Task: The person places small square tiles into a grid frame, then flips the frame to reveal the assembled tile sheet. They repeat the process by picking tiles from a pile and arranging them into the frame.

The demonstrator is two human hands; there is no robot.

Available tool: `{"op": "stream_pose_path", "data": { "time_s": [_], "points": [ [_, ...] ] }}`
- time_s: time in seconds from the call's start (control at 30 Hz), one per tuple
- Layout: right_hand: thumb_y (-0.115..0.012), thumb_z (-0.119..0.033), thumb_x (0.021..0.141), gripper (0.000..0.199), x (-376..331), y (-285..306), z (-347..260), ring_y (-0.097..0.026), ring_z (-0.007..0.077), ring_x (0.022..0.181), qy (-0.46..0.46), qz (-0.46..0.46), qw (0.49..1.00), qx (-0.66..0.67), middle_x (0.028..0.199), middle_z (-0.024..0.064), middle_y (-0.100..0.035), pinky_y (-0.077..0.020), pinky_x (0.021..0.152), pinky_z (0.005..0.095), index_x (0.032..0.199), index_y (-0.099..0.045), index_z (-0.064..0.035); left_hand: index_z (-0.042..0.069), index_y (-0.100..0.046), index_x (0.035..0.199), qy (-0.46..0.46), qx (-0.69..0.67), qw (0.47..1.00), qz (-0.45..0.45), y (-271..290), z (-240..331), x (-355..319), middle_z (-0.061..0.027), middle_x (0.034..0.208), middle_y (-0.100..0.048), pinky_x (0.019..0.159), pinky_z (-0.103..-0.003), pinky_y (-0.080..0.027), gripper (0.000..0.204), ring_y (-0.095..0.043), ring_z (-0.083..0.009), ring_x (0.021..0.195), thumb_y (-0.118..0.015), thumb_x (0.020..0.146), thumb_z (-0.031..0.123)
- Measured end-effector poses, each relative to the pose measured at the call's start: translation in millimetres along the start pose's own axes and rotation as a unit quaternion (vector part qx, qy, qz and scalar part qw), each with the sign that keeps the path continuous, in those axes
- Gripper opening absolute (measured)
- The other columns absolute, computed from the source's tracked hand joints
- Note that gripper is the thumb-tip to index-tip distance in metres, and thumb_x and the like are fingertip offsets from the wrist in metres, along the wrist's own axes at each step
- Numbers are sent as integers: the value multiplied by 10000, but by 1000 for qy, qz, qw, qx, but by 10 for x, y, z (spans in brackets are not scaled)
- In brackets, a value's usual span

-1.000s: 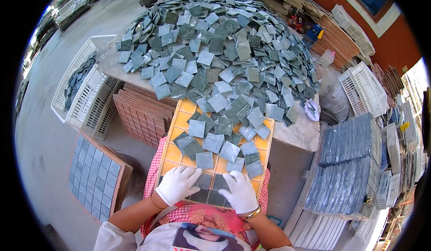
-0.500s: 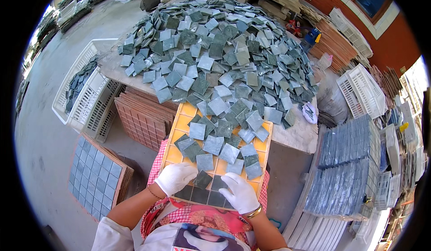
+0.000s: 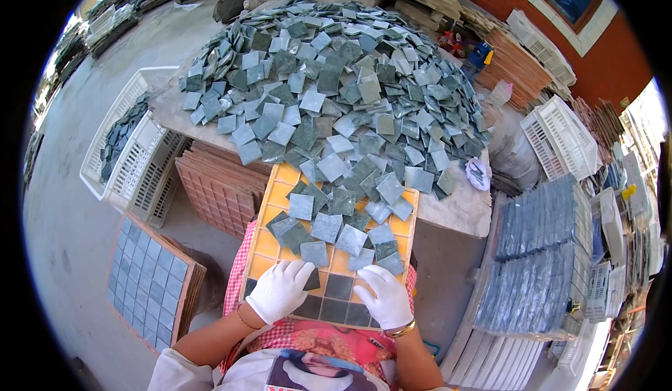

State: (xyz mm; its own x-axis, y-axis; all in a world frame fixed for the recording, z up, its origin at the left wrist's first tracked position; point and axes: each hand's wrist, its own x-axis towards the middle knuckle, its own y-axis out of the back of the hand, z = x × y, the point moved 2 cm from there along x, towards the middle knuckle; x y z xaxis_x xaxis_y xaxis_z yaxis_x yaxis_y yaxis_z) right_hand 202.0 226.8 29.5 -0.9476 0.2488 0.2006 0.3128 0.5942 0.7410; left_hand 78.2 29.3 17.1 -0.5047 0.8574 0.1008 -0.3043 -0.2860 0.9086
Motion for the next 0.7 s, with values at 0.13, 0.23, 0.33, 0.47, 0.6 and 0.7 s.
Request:
{"op": "stream_pose_path", "data": {
  "time_s": [0.13,0.23,0.33,0.47,0.6,0.7],
  "points": [
    [-690,-183,812,291,23,62,41,-604,310,985,5,16,1000,-13,1071,132,-621,-500,824,379,1057,-617,-45,109,-556,1197,-143,57,988,-34,280,-10,89,-60,1111,-538,835,-364,-484,527,-538,-227,1019,-716,696,157],
    [-700,-187,798,344,65,29,79,-598,313,1003,20,26,999,-31,1130,126,-596,-501,830,377,1098,-595,-57,108,-567,1175,-106,34,994,-18,179,-53,-3,-67,1139,-528,844,-364,-481,486,-547,-255,1021,-719,713,125],
    [-715,-186,772,441,160,-10,94,-590,320,1008,27,14,996,-78,1191,124,-555,-503,823,378,1164,-550,-70,96,-571,1169,-125,-65,989,-37,-1,-92,-51,-78,1129,-532,858,-361,-479,457,-553,-278,1014,-709,733,87],
    [-728,-197,748,514,285,-1,117,-586,325,990,9,-44,988,-147,1186,126,-518,-506,804,389,1192,-501,-73,112,-548,1194,-150,-85,983,-62,-32,-124,36,-74,1114,-538,836,-353,-501,436,-566,-280,995,-657,772,91],
    [-723,-196,742,483,393,33,153,-596,326,965,10,-85,985,-149,1120,134,-517,-513,788,403,1148,-495,-67,80,-543,1199,-120,-104,987,-23,-40,-110,1,-89,1130,-541,850,-366,-490,441,-564,-295,1006,-665,776,104],
    [-709,-199,747,468,418,70,117,-597,330,959,-10,-127,982,-140,1105,144,-513,-518,778,406,1141,-491,-69,56,-548,1193,-57,-120,991,17,-37,-25,-70,-108,1139,-545,858,-382,-479,459,-563,-303,1011,-690,761,123]
  ]
}}
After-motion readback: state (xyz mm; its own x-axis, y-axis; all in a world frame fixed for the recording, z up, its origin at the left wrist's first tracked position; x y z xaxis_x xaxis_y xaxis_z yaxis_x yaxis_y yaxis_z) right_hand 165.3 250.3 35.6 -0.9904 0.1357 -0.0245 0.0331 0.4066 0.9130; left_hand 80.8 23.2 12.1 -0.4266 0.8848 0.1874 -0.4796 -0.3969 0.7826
